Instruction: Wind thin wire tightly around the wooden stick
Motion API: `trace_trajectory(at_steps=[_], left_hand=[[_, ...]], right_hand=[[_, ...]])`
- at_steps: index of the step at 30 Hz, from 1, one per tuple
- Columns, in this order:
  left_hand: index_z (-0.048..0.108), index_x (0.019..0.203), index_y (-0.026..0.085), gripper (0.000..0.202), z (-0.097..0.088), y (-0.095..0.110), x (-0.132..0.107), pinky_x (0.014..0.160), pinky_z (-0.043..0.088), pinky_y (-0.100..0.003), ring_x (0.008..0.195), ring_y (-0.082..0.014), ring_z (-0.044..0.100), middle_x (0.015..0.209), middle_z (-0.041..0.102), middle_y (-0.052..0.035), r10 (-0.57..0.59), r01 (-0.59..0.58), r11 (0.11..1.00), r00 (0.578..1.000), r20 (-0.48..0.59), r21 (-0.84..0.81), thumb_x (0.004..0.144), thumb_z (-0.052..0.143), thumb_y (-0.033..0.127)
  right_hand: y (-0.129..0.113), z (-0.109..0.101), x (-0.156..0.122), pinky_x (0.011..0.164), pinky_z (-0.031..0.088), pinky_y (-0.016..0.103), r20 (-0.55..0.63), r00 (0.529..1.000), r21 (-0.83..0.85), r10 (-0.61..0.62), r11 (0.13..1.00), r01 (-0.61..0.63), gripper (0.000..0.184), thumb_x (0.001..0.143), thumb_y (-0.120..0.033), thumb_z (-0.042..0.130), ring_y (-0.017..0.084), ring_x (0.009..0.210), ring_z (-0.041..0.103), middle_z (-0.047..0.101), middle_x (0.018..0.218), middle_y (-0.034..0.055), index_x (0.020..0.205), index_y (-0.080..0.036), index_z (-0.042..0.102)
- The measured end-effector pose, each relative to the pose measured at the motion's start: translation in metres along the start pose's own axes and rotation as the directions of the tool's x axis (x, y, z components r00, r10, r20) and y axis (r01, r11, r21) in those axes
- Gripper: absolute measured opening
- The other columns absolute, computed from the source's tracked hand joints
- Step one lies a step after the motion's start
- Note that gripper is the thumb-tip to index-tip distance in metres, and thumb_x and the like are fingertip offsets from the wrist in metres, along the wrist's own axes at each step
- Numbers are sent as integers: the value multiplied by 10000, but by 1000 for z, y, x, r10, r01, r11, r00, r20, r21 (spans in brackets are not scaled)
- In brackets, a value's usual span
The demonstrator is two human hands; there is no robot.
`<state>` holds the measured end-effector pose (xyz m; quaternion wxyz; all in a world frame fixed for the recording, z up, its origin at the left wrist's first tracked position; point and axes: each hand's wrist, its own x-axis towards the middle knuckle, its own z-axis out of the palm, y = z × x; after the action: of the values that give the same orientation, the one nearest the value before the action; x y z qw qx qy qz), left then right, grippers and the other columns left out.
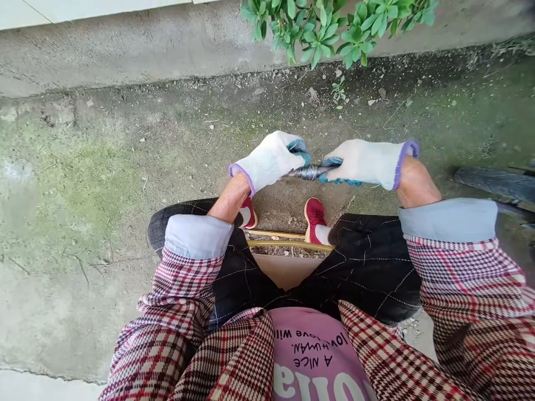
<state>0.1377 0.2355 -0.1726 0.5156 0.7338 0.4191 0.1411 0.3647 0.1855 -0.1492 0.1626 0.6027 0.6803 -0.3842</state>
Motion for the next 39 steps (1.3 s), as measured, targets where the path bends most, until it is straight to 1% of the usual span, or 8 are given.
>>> trace_trajectory(at_steps=[8, 12, 17, 20, 23, 28, 33, 39], left_hand=[[766, 867, 151, 163, -11, 44, -3, 742, 441, -321, 763, -177, 591, 781, 674, -20, 114, -75, 960, 985, -131, 269, 910, 613, 115], [803, 1101, 155, 205, -14, 63, -12, 947, 513, -377, 1048, -268, 735, 1088, 808, -131, 197, -82, 796, 972, -129, 599, 1014, 619, 175], [793, 1161, 161, 241, -25, 74, -10, 922, 526, -398, 1085, -301, 760, 1149, 814, -169, 160, 5, 711, 973, -169, 703, 1050, 579, 165], [791, 1007, 172, 123, -33, 69, 5, 802, 502, -356, 894, -244, 726, 963, 799, -99, 51, 91, 866, 962, -267, 492, 985, 671, 189], [702, 803, 178, 104, -34, 65, 23, 643, 428, -284, 650, -133, 564, 707, 655, 8, -56, 50, 998, 948, -312, -26, 905, 717, 170], [668, 834, 192, 64, -34, 70, 39, 437, 206, -235, 435, -68, 327, 537, 487, 91, -327, 85, 718, 917, -227, -691, 804, 719, 218], [689, 969, 198, 327, -43, 76, 28, 425, 214, -202, 418, -39, 317, 588, 518, 110, -408, 89, 542, 897, -169, -836, 665, 797, 256], [653, 901, 205, 425, -54, 78, 16, 434, 248, -201, 418, -30, 327, 581, 517, 109, -241, 231, 629, 966, 96, -742, 548, 870, 302]], right_hand=[[-15, -12, -7, 669, 369, 314, -322, 943, -13, 81, 996, -90, 202, 970, -359, 703, 179, 704, 577, 696, 785, 30, 860, -193, 730], [-19, -14, -12, 655, 374, 305, -419, 900, 21, 122, 992, -124, 214, 978, -354, 654, 186, 717, 596, 741, 827, 46, 909, -178, 754], [-28, -31, -15, 667, 397, 306, -370, 923, -22, 104, 992, -121, 182, 957, -346, 681, 195, 731, 623, 763, 854, 55, 926, -191, 772], [-26, -42, -13, 671, 397, 317, -381, 918, -61, 108, 988, -142, 164, 940, -342, 699, 205, 757, 629, 763, 871, 72, 873, -199, 743], [-16, -48, -5, 650, 402, 313, -517, 840, 140, 167, 984, -109, 187, 931, -360, 691, 194, 728, 607, 724, 815, 55, 828, -204, 690], [-8, -52, 11, 482, 430, 267, -474, 855, 725, 210, 644, 244, 217, 859, -410, 719, 129, 516, 510, 654, 680, -8, 817, -219, 626], [-22, -57, 12, 364, 419, 234, -413, 906, 854, 89, 384, 351, 338, 762, -482, 854, 106, 437, 498, 675, 652, -7, 836, -212, 665], [-33, -47, -14, 361, 418, 229, -353, 923, 890, -155, 248, 382, 520, 778, -684, 822, 100, 434, 497, 697, 662, 19, 838, -180, 708]])
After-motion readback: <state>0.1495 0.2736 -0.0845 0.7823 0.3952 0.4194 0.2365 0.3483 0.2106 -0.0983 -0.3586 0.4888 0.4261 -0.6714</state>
